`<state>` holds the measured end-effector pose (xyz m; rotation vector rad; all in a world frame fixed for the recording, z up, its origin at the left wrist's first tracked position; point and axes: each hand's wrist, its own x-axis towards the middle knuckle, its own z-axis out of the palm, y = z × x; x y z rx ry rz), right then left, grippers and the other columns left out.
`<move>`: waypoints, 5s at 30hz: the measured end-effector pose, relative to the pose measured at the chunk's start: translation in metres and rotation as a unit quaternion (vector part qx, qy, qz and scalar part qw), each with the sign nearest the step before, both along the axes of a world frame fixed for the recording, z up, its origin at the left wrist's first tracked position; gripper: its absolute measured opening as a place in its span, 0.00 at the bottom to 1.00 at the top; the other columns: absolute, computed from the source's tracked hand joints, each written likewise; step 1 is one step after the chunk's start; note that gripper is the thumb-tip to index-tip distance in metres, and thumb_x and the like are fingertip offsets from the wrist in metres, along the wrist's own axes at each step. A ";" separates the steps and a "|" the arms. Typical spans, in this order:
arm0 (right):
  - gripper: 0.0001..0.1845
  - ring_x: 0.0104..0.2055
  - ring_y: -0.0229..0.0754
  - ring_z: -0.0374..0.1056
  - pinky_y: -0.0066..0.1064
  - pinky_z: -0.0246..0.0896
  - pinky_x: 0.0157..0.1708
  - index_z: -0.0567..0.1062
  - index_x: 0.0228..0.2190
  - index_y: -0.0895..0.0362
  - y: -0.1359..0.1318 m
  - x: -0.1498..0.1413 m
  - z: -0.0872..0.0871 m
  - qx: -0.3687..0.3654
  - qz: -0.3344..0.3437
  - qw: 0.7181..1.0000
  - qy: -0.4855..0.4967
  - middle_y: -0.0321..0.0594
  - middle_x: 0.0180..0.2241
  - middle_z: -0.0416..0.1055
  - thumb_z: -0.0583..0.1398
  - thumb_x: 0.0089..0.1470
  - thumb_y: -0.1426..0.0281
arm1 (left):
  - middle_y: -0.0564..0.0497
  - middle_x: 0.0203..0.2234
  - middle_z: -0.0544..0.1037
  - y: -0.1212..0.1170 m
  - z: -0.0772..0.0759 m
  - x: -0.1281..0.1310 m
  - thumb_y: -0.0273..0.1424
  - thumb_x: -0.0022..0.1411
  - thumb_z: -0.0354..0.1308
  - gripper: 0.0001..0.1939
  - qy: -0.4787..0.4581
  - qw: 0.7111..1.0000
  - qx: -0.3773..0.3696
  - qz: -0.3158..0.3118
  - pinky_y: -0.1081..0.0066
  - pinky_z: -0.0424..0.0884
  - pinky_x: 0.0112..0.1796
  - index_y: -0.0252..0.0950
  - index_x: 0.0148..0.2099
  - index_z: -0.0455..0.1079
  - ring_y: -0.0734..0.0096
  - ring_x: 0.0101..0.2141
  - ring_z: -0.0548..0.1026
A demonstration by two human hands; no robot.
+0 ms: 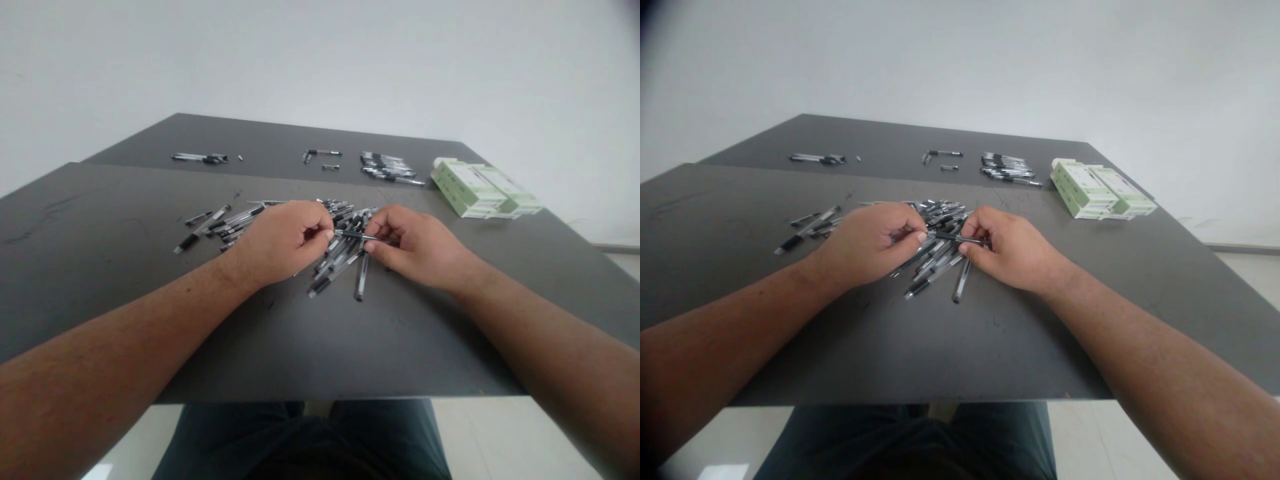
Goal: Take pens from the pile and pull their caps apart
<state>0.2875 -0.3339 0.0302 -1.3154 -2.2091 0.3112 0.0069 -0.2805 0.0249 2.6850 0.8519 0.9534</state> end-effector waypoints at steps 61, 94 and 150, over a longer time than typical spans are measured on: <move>0.08 0.36 0.45 0.77 0.35 0.64 0.38 0.80 0.38 0.52 0.000 0.000 0.000 0.009 0.037 0.999 -0.018 0.39 0.34 0.82 0.63 0.68 0.63 | 0.51 0.32 0.84 0.001 -0.002 0.000 0.31 0.70 0.57 0.09 0.002 1.000 0.000 -0.025 0.65 0.70 0.39 0.39 0.39 0.78 0.64 0.34 0.80; 0.16 0.35 0.45 0.75 0.36 0.62 0.38 0.79 0.35 0.52 -0.002 0.001 0.005 0.001 0.040 0.998 -0.038 0.40 0.32 0.81 0.59 0.73 0.59 | 0.51 0.32 0.82 -0.001 0.002 0.003 0.34 0.70 0.58 0.10 0.044 0.999 -0.017 -0.003 0.64 0.72 0.40 0.40 0.39 0.79 0.64 0.33 0.78; 0.11 0.35 0.45 0.76 0.35 0.63 0.38 0.80 0.41 0.52 -0.001 0.001 0.003 -0.034 0.034 0.999 -0.015 0.39 0.34 0.83 0.63 0.69 0.59 | 0.51 0.31 0.82 0.000 -0.001 0.003 0.33 0.69 0.59 0.09 0.034 0.999 -0.006 -0.019 0.64 0.72 0.40 0.40 0.40 0.80 0.64 0.33 0.78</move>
